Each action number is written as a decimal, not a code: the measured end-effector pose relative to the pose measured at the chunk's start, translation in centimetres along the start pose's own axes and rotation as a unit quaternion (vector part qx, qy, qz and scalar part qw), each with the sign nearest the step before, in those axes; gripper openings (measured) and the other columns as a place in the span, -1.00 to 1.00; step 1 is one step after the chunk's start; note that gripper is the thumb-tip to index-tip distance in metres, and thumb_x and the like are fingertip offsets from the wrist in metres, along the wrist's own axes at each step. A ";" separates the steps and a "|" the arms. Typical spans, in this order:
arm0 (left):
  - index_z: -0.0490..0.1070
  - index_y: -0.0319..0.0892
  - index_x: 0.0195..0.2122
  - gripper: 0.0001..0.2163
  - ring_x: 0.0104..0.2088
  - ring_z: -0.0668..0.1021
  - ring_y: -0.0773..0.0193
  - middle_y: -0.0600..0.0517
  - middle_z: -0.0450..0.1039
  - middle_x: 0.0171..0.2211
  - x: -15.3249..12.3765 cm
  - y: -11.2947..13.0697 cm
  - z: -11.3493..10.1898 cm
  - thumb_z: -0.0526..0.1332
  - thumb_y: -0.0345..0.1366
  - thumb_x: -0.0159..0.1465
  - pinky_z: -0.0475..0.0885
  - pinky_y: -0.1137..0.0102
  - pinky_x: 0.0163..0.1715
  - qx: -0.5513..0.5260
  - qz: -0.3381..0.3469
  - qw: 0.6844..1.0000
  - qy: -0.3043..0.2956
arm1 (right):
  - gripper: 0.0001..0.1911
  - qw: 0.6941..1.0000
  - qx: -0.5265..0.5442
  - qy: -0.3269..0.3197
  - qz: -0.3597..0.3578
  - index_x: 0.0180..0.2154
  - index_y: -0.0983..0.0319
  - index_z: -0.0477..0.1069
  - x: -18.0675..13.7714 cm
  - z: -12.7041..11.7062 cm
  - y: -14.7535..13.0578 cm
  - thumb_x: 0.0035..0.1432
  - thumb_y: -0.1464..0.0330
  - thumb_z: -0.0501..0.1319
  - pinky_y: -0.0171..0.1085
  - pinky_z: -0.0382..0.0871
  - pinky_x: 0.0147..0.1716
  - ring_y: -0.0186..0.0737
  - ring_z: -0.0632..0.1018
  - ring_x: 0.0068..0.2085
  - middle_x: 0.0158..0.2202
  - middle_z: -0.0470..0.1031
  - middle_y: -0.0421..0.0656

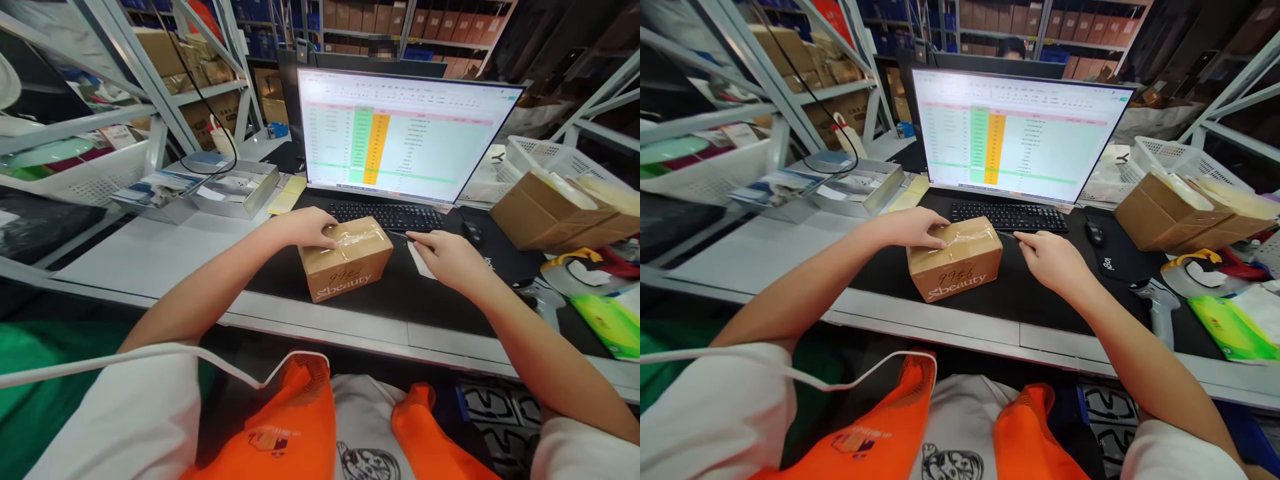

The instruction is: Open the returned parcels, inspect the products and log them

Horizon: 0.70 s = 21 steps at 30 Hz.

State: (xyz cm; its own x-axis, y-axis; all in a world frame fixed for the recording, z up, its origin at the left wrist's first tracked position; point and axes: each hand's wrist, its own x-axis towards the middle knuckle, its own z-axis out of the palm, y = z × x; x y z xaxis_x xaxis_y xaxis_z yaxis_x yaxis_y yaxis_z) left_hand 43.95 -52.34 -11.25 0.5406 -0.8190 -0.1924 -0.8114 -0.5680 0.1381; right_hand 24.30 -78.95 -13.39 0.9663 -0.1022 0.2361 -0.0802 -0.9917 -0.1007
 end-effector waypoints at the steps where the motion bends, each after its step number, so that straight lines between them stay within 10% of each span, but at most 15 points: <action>1: 0.47 -0.09 0.23 -0.39 0.00 0.58 0.00 -0.10 0.55 0.12 0.1 0.2 -0.2 0.25 0.11 0.22 0.41 0.31 -0.12 0.003 0.009 1.000 -0.021 | -0.57 1.000 -0.006 -0.007 -0.010 0.23 0.11 0.52 0.2 -0.3 -0.9 0.46 0.28 0.06 -0.18 0.45 -0.08 0.00 0.61 -0.03 -0.01 0.61 -0.05; 13: 0.61 -0.26 -0.13 -0.63 -0.33 0.59 0.01 -0.22 0.61 -0.21 1.0 4.1 -1.6 0.27 -0.15 0.13 0.35 0.28 -0.44 0.157 0.029 0.986 -0.056 | -0.57 0.982 -0.135 -0.098 -0.088 0.18 0.11 0.49 1.5 -0.4 -7.8 0.48 0.31 -0.04 -0.19 0.31 -0.36 -0.03 0.61 -0.29 -0.18 0.56 -0.01; 21: 0.24 -0.32 0.30 -0.45 -0.21 0.62 -0.08 -0.25 0.60 -0.16 -0.7 3.8 0.3 0.15 -0.28 0.29 0.41 0.25 -0.32 0.152 0.062 0.986 0.018 | -0.64 0.971 -0.164 -0.136 -0.107 -0.06 0.24 0.56 3.2 -1.8 -9.3 0.40 0.42 -0.02 -0.20 0.35 -0.36 0.00 0.62 -0.28 -0.24 0.58 0.07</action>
State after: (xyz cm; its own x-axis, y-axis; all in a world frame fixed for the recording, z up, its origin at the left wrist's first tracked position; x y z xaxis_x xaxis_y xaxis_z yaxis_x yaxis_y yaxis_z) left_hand 40.43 -53.93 -10.92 0.4369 -0.8858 -0.1563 -0.8976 -0.4179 -0.1405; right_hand 27.71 -70.19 -9.94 0.9947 0.0896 -0.0504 0.0994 -0.9640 0.2465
